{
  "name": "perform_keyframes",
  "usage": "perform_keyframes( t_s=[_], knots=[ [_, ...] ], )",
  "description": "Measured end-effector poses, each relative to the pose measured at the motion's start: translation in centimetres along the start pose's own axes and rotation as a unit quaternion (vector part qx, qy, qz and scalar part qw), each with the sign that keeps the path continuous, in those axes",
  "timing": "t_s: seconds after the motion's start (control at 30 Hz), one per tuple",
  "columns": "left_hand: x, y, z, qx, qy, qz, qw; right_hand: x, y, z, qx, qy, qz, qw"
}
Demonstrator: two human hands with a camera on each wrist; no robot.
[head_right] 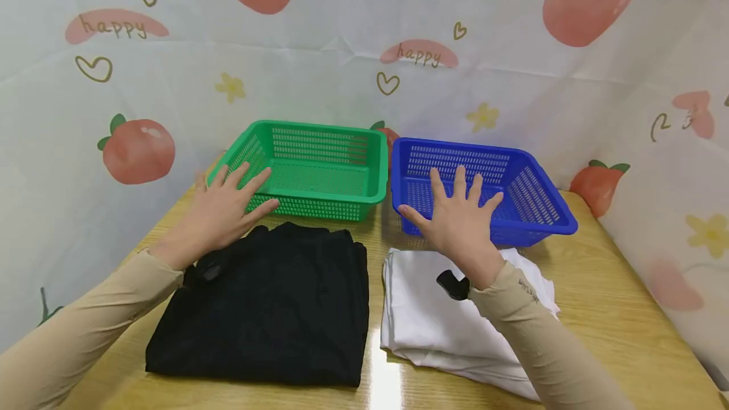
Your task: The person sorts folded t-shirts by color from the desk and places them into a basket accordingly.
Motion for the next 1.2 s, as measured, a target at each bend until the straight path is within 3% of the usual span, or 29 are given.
perform_keyframes(
  t_s=[0.1,0.2,0.27,0.37,0.57,0.7,0.83,0.93,1.07,1.13,1.2],
  knots=[
    [-0.2,-0.9,-0.3,0.025,-0.040,0.026,0.9986,0.1,-0.4,-0.8,-0.043,0.056,0.036,0.997],
    [-0.1,-1.8,-0.7,0.057,-0.080,0.033,0.9947,0.3,-0.8,-1.4,-0.104,0.138,0.055,0.983],
    [-0.1,-2.4,-1.2,0.076,-0.089,0.023,0.9928,0.4,-0.9,-1.7,-0.136,0.196,0.049,0.970],
    [0.3,-3.1,-2.0,0.089,-0.101,-0.024,0.9906,0.9,-1.1,-2.1,-0.153,0.274,0.021,0.949],
    [2.1,-4.6,-4.6,0.086,-0.159,-0.110,0.9773,3.3,-2.2,-3.1,-0.125,0.438,-0.119,0.882],
    [3.2,-5.7,-6.6,0.073,-0.192,-0.126,0.9704,4.8,-2.9,-3.9,-0.111,0.498,-0.196,0.837],
    [3.7,-6.8,-8.1,0.054,-0.234,-0.134,0.9615,5.7,-3.4,-4.4,-0.105,0.552,-0.247,0.789],
    [4.0,-7.5,-9.2,0.038,-0.285,-0.151,0.9460,6.2,-3.7,-4.7,-0.101,0.567,-0.267,0.773],
    [4.3,-8.4,-10.0,0.014,-0.355,-0.199,0.9133,6.9,-4.2,-5.0,-0.101,0.553,-0.286,0.776],
    [4.3,-8.8,-10.2,0.005,-0.383,-0.222,0.8966,7.1,-4.4,-5.2,-0.101,0.550,-0.295,0.775],
    [4.3,-9.1,-10.3,-0.001,-0.401,-0.237,0.8851,7.3,-4.5,-5.3,-0.101,0.553,-0.304,0.769]
  ],
)
Point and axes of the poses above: each hand's wrist, its own y-axis towards the middle knuckle, its own x-axis out of the palm, z = x × y, the point moved 3 cm from there along y, towards the middle knuckle, and after that the axes turned 5 degrees about -x, right-handed, at the moved point
